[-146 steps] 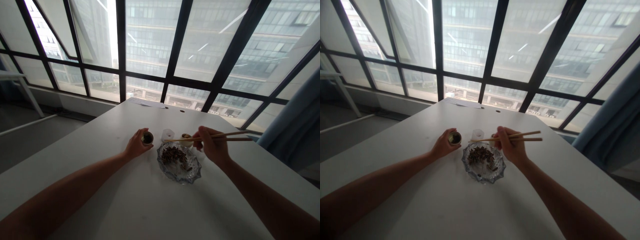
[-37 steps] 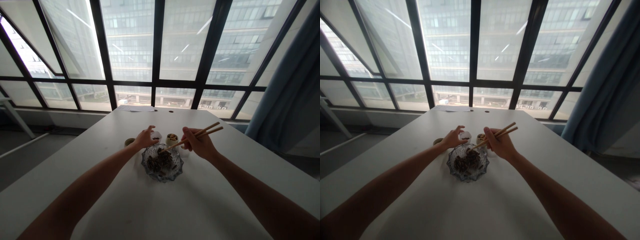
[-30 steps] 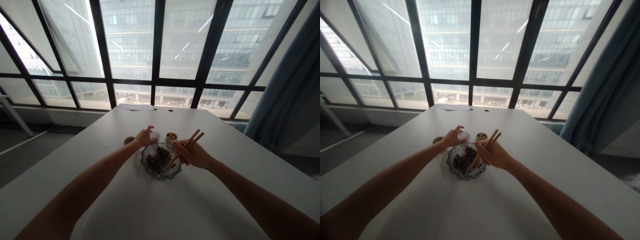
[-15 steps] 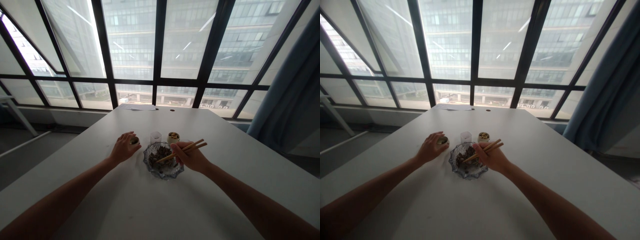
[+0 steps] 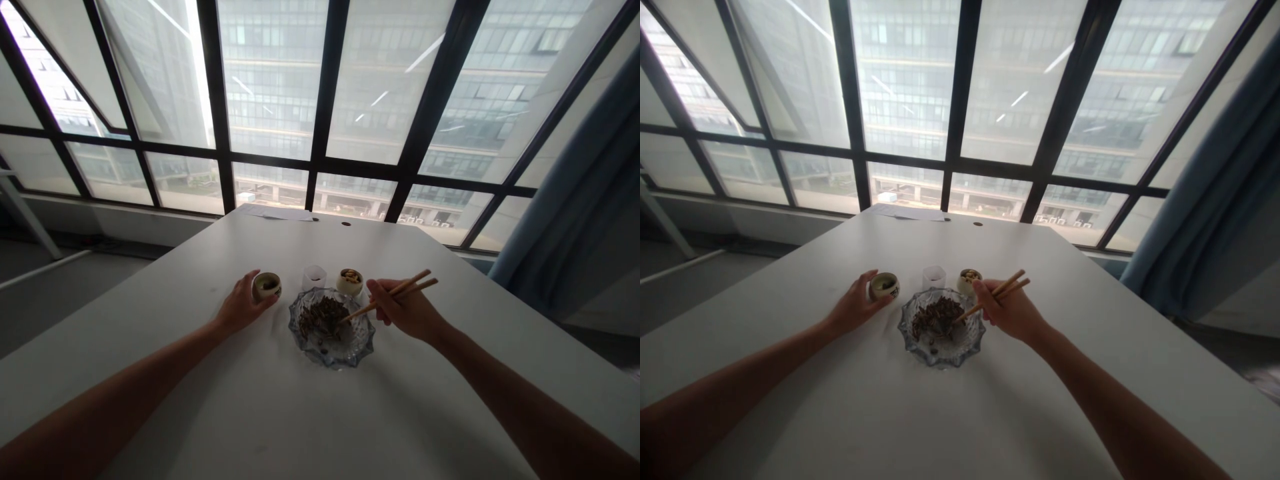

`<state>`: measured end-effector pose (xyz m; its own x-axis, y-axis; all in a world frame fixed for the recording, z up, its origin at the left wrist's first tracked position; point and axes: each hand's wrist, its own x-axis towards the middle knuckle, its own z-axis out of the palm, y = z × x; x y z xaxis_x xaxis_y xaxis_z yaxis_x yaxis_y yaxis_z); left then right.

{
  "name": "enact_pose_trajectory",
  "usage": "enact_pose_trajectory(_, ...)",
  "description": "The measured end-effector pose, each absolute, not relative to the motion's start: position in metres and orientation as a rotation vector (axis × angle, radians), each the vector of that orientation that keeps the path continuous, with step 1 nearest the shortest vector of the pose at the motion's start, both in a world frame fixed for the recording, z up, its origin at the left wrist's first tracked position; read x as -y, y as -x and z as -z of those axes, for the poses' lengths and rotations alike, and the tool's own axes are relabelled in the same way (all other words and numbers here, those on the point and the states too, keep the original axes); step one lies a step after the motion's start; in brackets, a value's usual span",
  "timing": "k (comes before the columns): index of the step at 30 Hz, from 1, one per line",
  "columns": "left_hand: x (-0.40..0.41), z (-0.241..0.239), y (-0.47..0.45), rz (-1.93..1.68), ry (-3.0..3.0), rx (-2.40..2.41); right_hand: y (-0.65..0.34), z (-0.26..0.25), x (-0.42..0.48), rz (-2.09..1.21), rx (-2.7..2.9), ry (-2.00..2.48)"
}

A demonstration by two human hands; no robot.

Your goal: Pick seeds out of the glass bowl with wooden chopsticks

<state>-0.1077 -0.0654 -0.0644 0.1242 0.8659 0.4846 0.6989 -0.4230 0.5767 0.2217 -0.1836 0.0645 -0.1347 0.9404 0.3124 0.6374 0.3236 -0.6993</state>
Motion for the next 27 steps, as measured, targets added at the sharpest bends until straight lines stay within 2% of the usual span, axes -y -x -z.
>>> enact_pose_trajectory(12,0.07,0.059,0.106,-1.125,-2.193,-1.578,-0.234,-0.044,0.184,-0.239,1.689,1.163)
enact_pose_trajectory(27,0.07,0.056,0.106,-1.11,-2.181,-1.557,-0.233,-0.03,0.176,-0.288,1.89,1.161)
